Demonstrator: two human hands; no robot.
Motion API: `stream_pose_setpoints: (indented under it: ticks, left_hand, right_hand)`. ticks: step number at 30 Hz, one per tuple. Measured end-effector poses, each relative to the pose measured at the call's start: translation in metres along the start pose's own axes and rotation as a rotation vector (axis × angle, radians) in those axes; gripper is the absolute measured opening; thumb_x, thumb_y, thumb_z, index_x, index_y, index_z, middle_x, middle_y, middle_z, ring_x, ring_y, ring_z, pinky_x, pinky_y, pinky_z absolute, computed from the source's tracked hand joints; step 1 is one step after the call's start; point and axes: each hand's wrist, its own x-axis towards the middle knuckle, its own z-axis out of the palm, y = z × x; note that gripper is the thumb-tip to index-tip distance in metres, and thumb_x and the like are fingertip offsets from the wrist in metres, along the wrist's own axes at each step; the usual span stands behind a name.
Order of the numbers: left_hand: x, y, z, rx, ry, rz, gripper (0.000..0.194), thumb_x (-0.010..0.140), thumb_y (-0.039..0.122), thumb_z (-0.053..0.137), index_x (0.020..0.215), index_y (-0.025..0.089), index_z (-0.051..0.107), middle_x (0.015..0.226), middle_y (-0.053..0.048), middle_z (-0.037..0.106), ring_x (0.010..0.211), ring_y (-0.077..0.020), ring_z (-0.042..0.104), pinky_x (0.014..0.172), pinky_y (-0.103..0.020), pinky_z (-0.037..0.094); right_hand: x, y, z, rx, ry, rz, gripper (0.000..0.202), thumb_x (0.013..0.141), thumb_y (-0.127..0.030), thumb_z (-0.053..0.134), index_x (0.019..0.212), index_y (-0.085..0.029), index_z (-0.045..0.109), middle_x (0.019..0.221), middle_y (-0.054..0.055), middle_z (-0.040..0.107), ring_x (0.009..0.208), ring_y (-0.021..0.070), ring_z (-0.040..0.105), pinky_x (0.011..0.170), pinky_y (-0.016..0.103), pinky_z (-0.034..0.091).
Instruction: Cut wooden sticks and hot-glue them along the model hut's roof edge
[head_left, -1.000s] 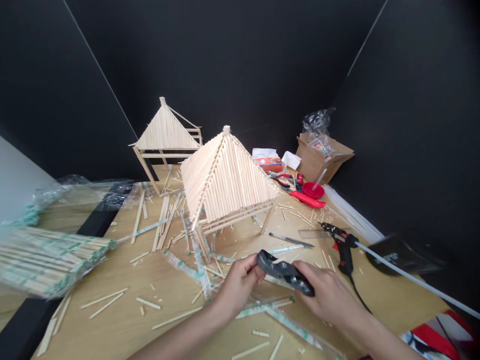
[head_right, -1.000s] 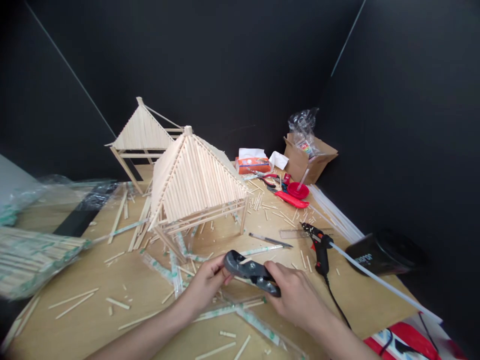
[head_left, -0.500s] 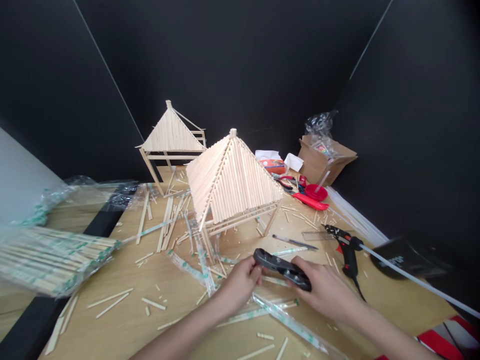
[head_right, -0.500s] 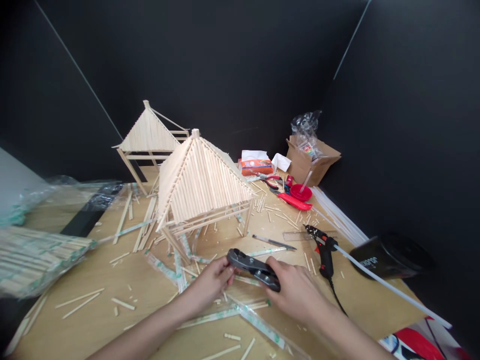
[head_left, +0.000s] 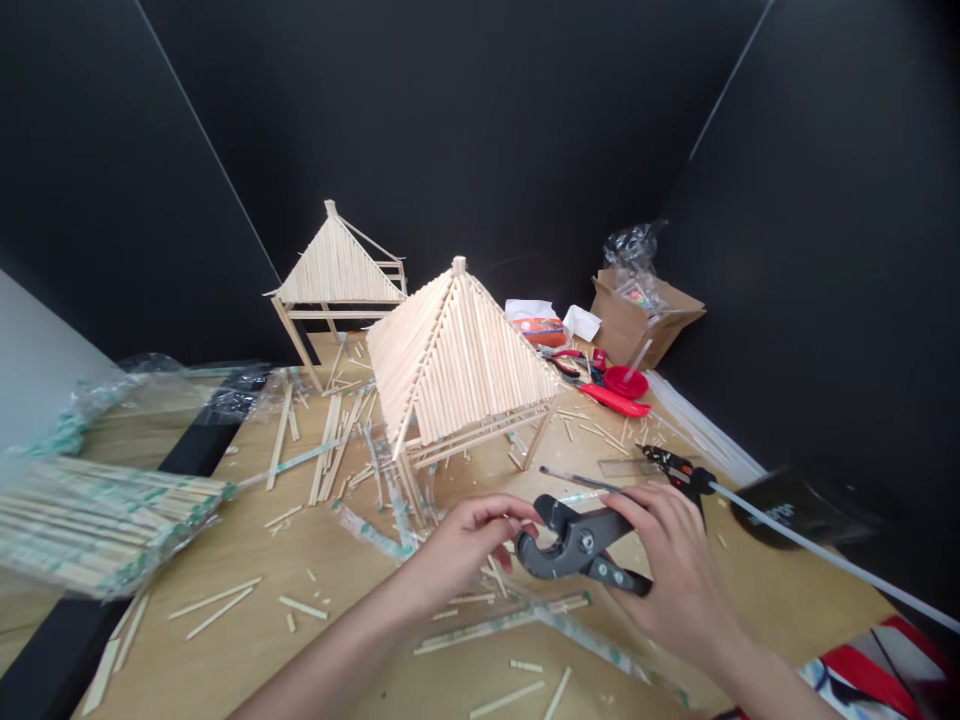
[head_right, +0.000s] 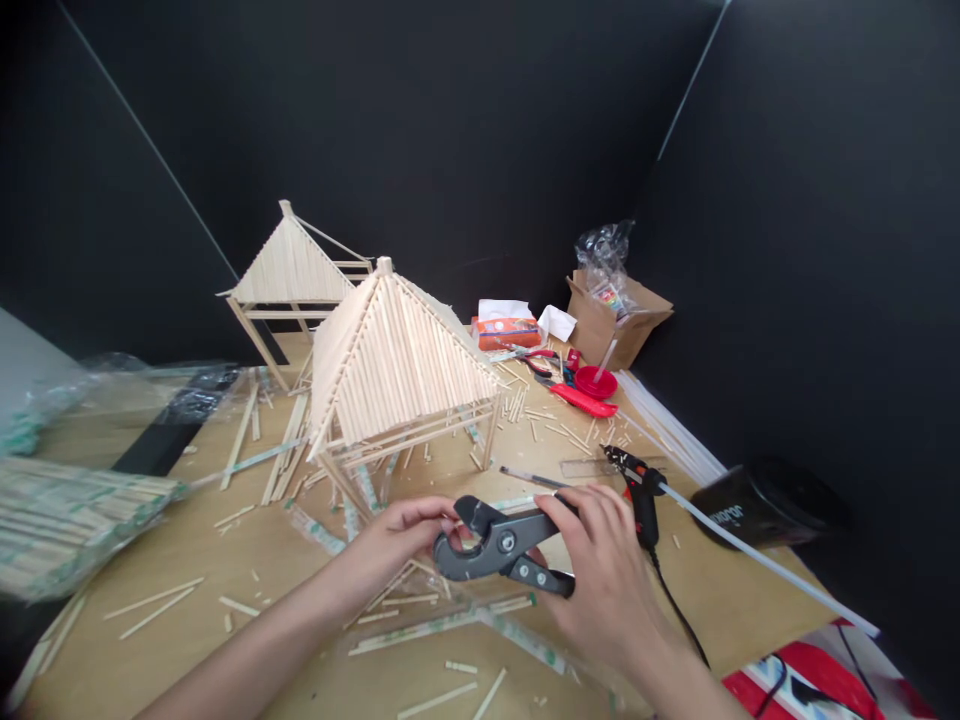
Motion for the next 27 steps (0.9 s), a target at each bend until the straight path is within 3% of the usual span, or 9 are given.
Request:
stream_pose_setpoints:
  ticks: [6,9,13,15,18,24,27]
  left_hand:
    - [-0.024,0.029,0.003,-0.084,-0.127,-0.046,0.037,0.093,0.042,0.049,0.104,0.015,0.073,0.107,-0.010,0.070,0.073,-0.0145,0.063,0.076,-0.030,0.052]
    - [-0.023,0.033,0.000,0.216,-0.056,-0.009,0.052,0.099,0.048,0.032,0.100,0.013,0.071,0.091,-0.009,0.072,0.075,-0.0173,0.065,0.072,-0.029,0.052]
    - [-0.014,0.019,-0.005,0.697,0.130,0.102,0.033,0.097,0.034,0.040,0.093,0.018,0.068,0.095,-0.007,0.071,0.091,-0.0211,0.064,0.080,-0.031,0.048]
    - [-0.010,0.007,-0.006,0.796,0.174,0.112,0.021,0.092,0.023,0.046,0.094,0.018,0.067,0.099,-0.008,0.069,0.096,-0.0241,0.063,0.086,-0.035,0.045]
    - [-0.001,-0.010,-0.005,0.925,0.200,0.111,0.022,0.089,0.014,0.047,0.102,0.017,0.065,0.104,-0.011,0.069,0.100,-0.0281,0.062,0.089,-0.040,0.044]
    - [0.034,-0.019,-0.007,1.092,0.224,0.179,0.029,0.094,0.008,0.041,0.108,0.018,0.065,0.110,-0.010,0.066,0.107,-0.0241,0.059,0.097,-0.040,0.043]
    - [0.055,-0.016,-0.008,1.134,0.214,0.221,0.024,0.095,0.018,0.051,0.117,0.018,0.061,0.122,-0.009,0.061,0.112,-0.0231,0.058,0.097,-0.043,0.047]
  right_hand:
    - [0.002,-0.001,0.003,0.016,0.029,0.013,0.048,0.082,-0.026,0.059,0.126,-0.011,0.045,0.113,0.016,0.051,0.112,0.0350,0.046,0.101,0.059,0.033]
    - [-0.004,0.009,0.007,0.011,-0.038,0.061,0.050,0.080,-0.023,0.059,0.127,-0.014,0.044,0.113,0.015,0.052,0.113,0.0337,0.047,0.102,0.056,0.034]
    - [-0.015,0.020,0.010,-0.012,-0.199,0.155,0.060,0.074,-0.017,0.063,0.130,-0.019,0.045,0.116,0.012,0.056,0.111,0.0309,0.050,0.099,0.052,0.038]
    - [-0.022,0.021,0.011,-0.007,-0.284,0.196,0.062,0.071,-0.015,0.064,0.130,-0.022,0.047,0.118,0.010,0.058,0.111,0.0302,0.052,0.099,0.052,0.038]
    - [-0.032,0.016,0.015,0.058,-0.377,0.226,0.058,0.074,-0.019,0.064,0.130,-0.027,0.050,0.120,0.007,0.061,0.112,0.0289,0.055,0.100,0.052,0.039]
    - [-0.043,0.009,0.023,0.185,-0.397,0.259,0.056,0.078,-0.030,0.069,0.131,-0.029,0.054,0.120,0.006,0.063,0.110,0.0265,0.059,0.096,0.044,0.047]
    - [-0.043,0.011,0.026,0.188,-0.388,0.250,0.058,0.076,-0.034,0.072,0.131,-0.030,0.055,0.120,0.006,0.064,0.109,0.0277,0.060,0.096,0.045,0.048]
